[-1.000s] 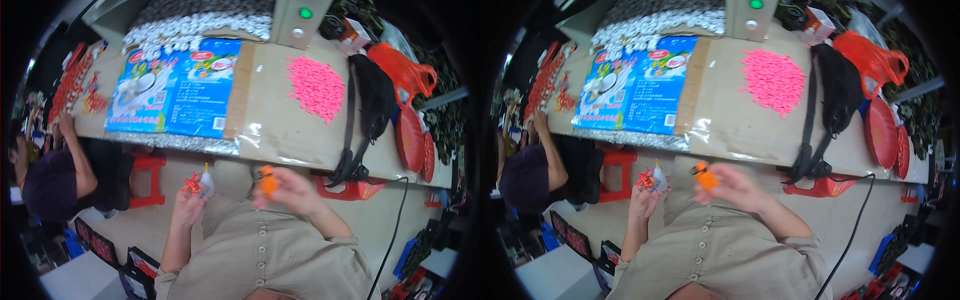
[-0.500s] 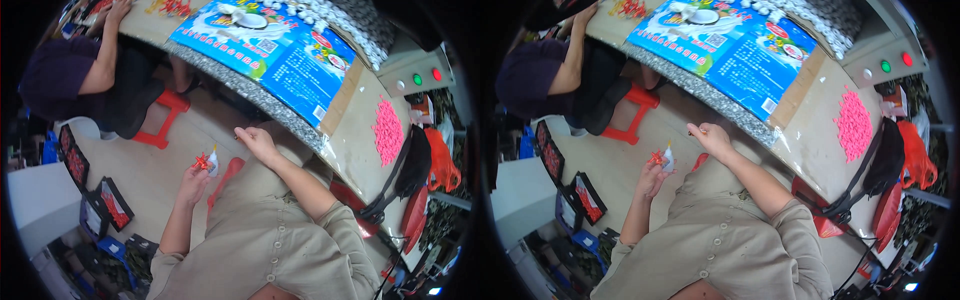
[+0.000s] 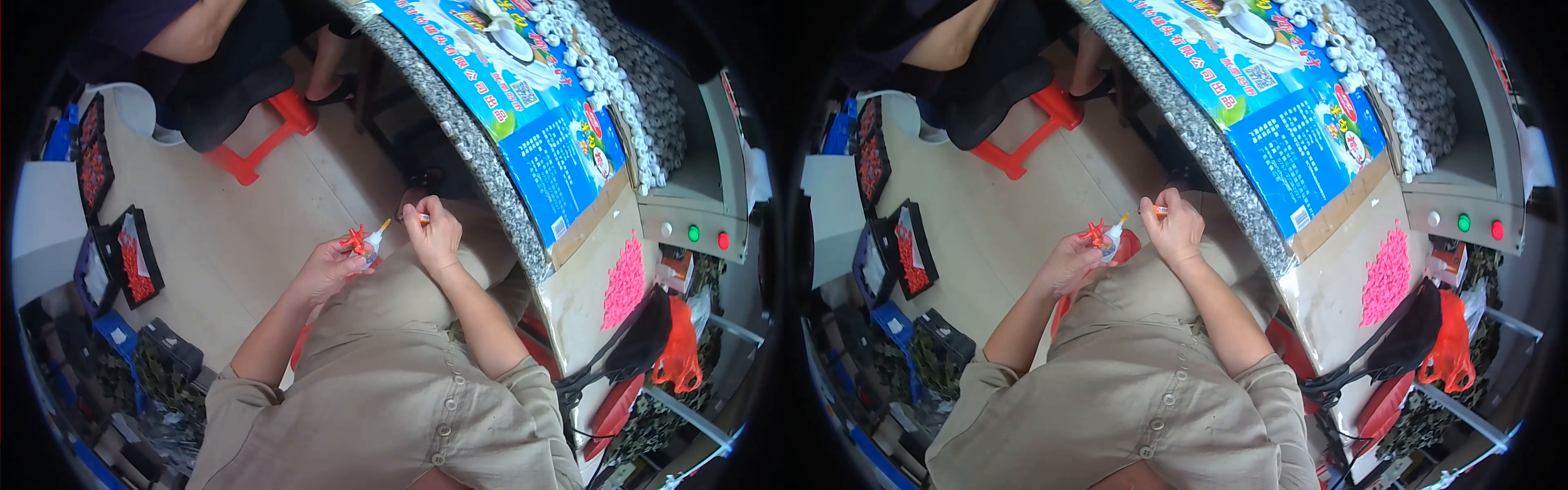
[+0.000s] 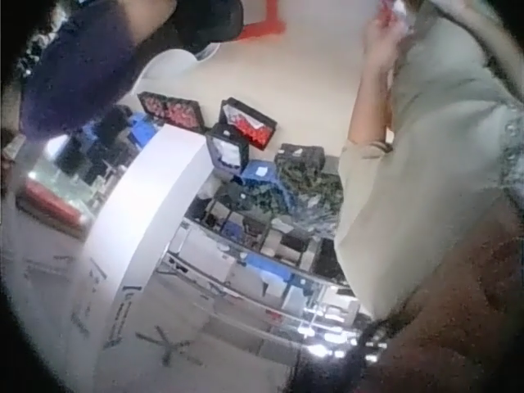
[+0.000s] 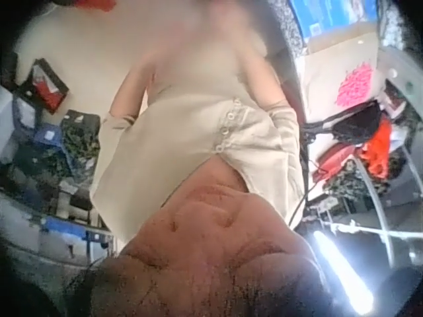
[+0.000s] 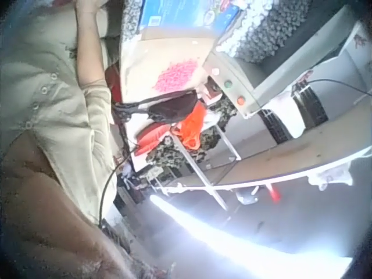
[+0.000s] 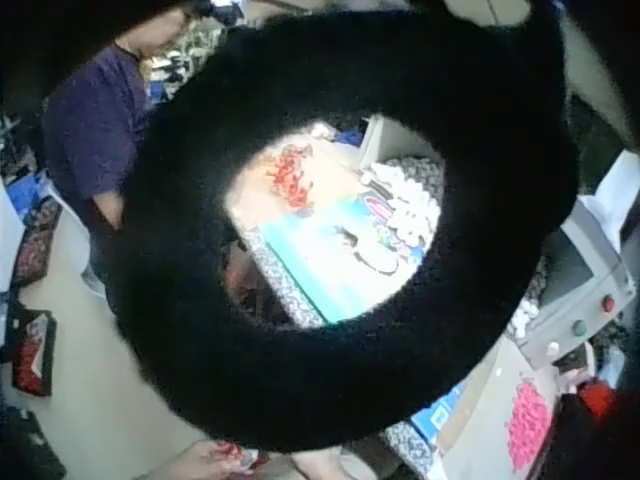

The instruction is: The person assembles small red plastic toy components by hand, applying glue from a glue bottle to bond them together.

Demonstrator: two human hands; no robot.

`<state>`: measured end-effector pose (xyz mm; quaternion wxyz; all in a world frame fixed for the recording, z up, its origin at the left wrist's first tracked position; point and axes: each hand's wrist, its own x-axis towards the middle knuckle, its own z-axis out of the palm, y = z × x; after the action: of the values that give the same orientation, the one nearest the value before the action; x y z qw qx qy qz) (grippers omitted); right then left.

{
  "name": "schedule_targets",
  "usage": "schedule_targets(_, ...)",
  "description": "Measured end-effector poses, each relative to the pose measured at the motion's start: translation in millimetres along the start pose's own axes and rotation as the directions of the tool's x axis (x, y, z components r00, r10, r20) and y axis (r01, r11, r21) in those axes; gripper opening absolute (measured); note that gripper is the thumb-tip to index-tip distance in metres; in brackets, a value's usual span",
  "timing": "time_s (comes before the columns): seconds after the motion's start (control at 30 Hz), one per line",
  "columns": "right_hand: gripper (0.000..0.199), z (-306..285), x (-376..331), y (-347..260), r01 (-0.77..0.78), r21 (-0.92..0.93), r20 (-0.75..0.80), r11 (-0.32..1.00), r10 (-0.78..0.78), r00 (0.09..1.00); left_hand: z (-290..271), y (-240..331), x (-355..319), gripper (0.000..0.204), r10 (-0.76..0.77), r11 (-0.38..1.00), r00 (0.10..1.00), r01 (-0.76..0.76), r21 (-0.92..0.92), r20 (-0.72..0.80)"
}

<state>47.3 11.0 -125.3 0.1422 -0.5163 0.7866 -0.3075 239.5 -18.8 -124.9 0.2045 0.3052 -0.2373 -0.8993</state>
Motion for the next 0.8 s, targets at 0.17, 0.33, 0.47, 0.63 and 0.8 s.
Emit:
schedule_targets(0.17, 0.026, 2.2, -0.8, 3.7, 0.077, -0.051, -0.030, 0.996, -0.078, 0.996, -5.0, -5.7, 2.8, 0.027, -0.032, 0.999, 0.999, 0.031, 0.032, 0.017)
schedule_targets(0.33, 0.024, 2.6, 0.3, 5.9, 0.089, -0.105, -0.047, 0.991, -0.094, 0.994, -5.1, -5.7, 3.2, 0.028, -0.040, 0.998, 0.999, 0.040, 0.046, -0.010)
schedule_targets(0.47, 0.024, 2.2, 0.3, 5.5, 0.157, -0.145, -0.074, 0.977, -0.169, 0.983, -6.6, -7.8, 4.7, 0.026, -0.037, 0.999, 0.999, 0.037, 0.032, -0.004)
schedule_targets(0.63, 0.023, 1.5, 0.4, 1.1, 0.146, -0.167, -0.071, 0.975, -0.160, 0.985, -8.6, -7.9, 4.0, 0.026, -0.040, 0.998, 0.999, 0.039, 0.040, 0.010)
schedule_targets(0.8, 0.024, 0.8, 0.2, 0.8, 0.128, -0.176, -0.049, 0.976, -0.139, 0.989, -5.8, -5.7, 2.4, 0.028, -0.052, 0.998, 0.999, 0.052, 0.046, 0.007)
